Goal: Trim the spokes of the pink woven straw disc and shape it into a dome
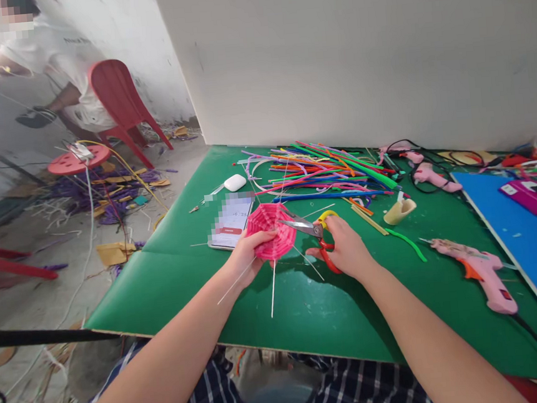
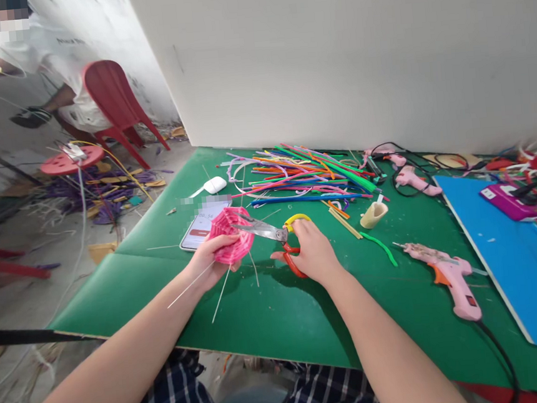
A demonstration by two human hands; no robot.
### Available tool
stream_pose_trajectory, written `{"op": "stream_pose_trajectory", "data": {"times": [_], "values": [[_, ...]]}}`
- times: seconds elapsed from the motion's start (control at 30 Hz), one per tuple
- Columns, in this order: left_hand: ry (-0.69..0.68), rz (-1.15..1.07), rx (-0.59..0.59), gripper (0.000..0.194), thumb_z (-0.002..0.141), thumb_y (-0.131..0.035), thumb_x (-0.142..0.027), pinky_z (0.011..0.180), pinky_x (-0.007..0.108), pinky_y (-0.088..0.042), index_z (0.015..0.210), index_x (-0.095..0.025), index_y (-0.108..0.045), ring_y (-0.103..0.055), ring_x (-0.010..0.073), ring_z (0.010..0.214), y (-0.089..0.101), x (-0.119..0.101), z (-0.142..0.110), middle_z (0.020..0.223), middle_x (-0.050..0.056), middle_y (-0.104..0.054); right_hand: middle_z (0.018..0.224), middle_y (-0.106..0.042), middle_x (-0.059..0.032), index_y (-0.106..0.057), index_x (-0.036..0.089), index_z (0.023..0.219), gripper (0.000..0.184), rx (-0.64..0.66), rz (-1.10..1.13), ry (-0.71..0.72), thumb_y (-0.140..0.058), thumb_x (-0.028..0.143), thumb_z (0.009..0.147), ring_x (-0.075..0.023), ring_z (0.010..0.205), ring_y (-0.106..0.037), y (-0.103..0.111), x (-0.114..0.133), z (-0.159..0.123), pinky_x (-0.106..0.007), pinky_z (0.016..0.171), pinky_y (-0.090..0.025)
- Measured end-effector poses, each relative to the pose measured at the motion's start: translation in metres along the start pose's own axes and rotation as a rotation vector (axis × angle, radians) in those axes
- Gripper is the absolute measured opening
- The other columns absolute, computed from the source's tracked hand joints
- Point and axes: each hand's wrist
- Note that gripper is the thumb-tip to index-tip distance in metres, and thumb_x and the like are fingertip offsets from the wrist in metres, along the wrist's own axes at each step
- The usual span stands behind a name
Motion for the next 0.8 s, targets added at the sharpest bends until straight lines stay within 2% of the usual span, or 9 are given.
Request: {"op": "stream_pose_trajectory", "data": {"times": [0.33,0.8], "values": [[0.001,-0.004,-0.004,0.019,0.063,-0.064,-0.014,0.028,0.020,-0.043,0.080,-0.010,-0.057,-0.052,0.0096,0.038,-0.0008,-0.0009,0.0002,0.057,-0.001,-0.061,0.098,-0.053,-0.0121,-0.048,0.019,0.098,0.044,-0.021,0.043,0.005,-0.065,0.045,0.067,-0.0295,0.098,-0.049,-0.0002,-0.0023,0.0008,-0.041,0.079,-0.045],[-0.017,0.001,0.000,0.019,0.065,-0.064,-0.014,0.030,0.020,-0.045,0.082,-0.009,-0.057,-0.052,0.0094,0.039,0.0002,-0.0003,0.0013,0.059,0.000,-0.061,0.092,-0.055,-0.0115,-0.046,0.019,0.088,0.037,-0.025,0.029,-0.022,-0.064,0.044,0.068,-0.0288,0.091,-0.051,0.0020,0.0004,0.0018,-0.041,0.076,-0.045]]}}
Point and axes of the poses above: each hand's wrist, its own z-axis towards the middle knuckle, its own y-axis out of the back of the hand, x = y × z
